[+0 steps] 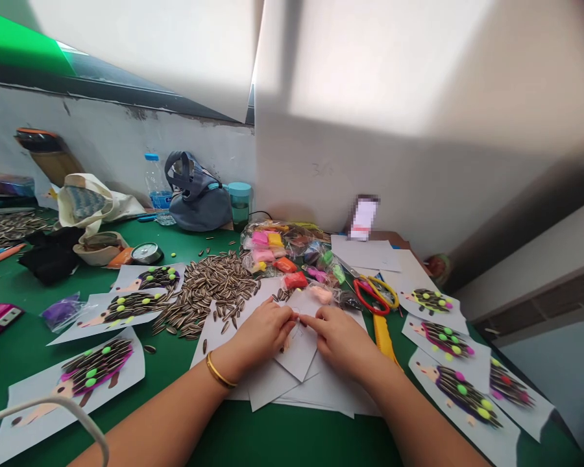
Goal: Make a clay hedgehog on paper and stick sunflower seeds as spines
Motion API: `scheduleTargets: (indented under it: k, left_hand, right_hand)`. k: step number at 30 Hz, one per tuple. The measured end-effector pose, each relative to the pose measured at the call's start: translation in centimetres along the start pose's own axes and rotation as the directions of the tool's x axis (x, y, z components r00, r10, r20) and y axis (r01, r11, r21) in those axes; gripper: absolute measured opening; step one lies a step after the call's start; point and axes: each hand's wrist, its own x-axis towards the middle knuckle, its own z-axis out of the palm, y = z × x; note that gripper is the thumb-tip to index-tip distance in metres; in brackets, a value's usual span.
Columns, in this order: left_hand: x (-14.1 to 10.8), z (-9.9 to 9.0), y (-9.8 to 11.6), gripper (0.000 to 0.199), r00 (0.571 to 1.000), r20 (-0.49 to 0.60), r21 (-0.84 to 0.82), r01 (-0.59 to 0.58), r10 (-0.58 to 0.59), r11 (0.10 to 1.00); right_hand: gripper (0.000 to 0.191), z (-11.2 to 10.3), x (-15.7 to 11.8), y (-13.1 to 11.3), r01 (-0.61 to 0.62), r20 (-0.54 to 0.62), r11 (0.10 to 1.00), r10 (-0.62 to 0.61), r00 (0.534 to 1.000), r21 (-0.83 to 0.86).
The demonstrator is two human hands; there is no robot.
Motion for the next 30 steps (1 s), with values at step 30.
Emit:
scheduleTargets:
  k: [30]
  left_hand:
    - [-0.2, -0.9, 1.3, 0.003, 0.971, -0.24, -0.078, -0.029, 0.009, 0.997]
  right_hand:
    - [0.021, 0.7, 0.2, -1.3, 0.158, -0.341, 0.911, -0.021, 0.94, 0.38]
